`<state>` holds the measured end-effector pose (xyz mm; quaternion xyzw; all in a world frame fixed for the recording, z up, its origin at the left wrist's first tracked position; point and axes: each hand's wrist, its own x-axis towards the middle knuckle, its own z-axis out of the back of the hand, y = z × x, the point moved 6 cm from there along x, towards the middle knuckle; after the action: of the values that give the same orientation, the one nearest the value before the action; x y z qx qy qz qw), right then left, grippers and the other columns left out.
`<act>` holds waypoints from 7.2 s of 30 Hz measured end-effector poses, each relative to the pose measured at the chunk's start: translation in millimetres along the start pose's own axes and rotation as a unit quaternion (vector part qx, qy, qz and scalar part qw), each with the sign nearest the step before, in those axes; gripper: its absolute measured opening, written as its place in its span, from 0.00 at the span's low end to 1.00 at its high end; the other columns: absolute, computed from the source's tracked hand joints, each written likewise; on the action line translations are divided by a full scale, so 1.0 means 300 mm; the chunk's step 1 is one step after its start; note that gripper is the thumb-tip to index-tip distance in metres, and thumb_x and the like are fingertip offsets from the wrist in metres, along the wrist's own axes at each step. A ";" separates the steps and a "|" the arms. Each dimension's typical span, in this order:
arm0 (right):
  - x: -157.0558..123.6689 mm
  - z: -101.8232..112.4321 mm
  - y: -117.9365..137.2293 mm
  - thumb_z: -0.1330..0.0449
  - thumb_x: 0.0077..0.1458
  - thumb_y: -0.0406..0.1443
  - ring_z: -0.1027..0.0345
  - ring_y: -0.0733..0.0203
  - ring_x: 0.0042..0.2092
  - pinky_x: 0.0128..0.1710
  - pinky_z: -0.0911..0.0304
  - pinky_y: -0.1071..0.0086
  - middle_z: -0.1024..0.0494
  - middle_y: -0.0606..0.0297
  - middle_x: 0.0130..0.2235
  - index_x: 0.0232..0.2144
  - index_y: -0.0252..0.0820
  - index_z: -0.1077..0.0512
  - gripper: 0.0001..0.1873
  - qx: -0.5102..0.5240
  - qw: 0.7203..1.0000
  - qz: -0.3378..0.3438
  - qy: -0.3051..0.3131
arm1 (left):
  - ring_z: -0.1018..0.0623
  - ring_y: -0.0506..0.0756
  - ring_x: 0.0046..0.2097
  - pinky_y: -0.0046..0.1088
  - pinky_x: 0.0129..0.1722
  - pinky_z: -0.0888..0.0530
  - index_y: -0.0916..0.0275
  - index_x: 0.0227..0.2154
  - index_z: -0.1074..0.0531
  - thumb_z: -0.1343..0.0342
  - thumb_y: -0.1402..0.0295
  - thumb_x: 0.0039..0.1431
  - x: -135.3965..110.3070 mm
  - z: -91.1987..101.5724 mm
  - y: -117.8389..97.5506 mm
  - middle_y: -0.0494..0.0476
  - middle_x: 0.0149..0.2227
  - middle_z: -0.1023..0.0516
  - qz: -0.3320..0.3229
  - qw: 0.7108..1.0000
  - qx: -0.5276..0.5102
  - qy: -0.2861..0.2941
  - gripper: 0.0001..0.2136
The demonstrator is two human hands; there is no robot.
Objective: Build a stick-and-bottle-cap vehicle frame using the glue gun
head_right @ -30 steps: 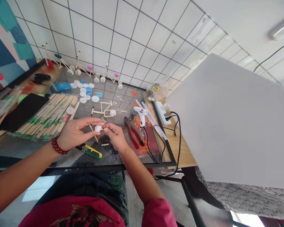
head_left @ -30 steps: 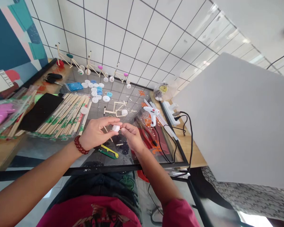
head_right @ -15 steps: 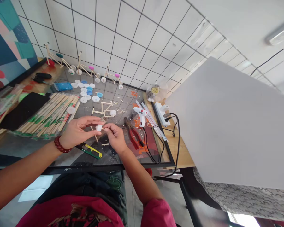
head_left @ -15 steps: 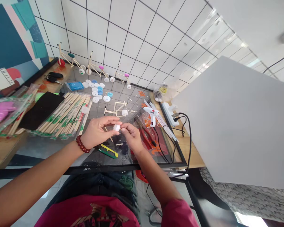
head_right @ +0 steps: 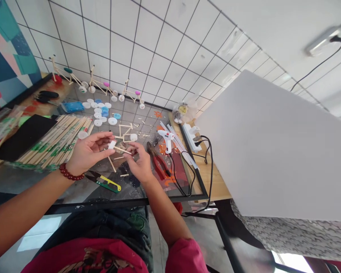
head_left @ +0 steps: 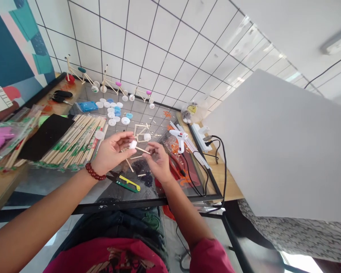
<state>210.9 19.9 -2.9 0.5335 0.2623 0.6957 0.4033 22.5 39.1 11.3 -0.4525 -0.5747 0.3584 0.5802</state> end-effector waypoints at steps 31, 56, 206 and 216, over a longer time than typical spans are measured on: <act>0.005 -0.025 -0.090 0.35 0.56 0.49 0.26 0.60 0.38 0.45 0.31 0.66 0.19 0.66 0.33 0.34 0.44 0.21 0.15 0.126 0.978 -0.154 0.067 | 0.17 0.59 0.48 0.41 0.52 0.19 0.61 0.41 0.18 0.29 0.65 0.48 -0.018 -0.034 0.000 0.62 0.46 0.16 0.029 0.998 -0.032 0.048 0.15; 0.008 -0.007 -0.048 0.41 0.60 0.47 0.31 0.64 0.31 0.37 0.34 0.70 0.25 0.69 0.27 0.35 0.43 0.24 0.14 0.067 0.987 -0.141 0.049 | 0.22 0.50 0.33 0.31 0.38 0.21 0.59 0.27 0.22 0.26 0.62 0.42 0.018 0.086 0.058 0.49 0.30 0.20 0.131 0.964 -0.148 -0.175 0.12; 0.002 -0.051 -0.011 0.28 0.54 0.43 0.31 0.60 0.41 0.46 0.52 0.64 0.20 0.68 0.33 0.27 0.44 0.23 0.12 -0.271 0.946 -0.042 0.172 | 0.19 0.59 0.34 0.37 0.39 0.19 0.57 0.37 0.19 0.34 0.56 0.45 0.053 0.134 0.064 0.59 0.36 0.16 0.067 0.910 0.329 0.244 0.16; -0.008 -0.081 0.007 0.34 0.58 0.38 0.32 0.62 0.37 0.43 0.52 0.65 0.22 0.68 0.29 0.24 0.42 0.24 0.11 -0.288 0.935 -0.022 0.205 | 0.17 0.61 0.39 0.36 0.39 0.20 0.59 0.47 0.23 0.35 0.56 0.49 0.076 0.171 0.053 0.61 0.41 0.18 0.065 0.951 0.280 0.111 0.22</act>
<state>187.5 18.3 -9.6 0.2346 0.1396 0.8266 0.4921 -24.7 71.5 0.7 -0.3454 -0.3524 0.4892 0.7192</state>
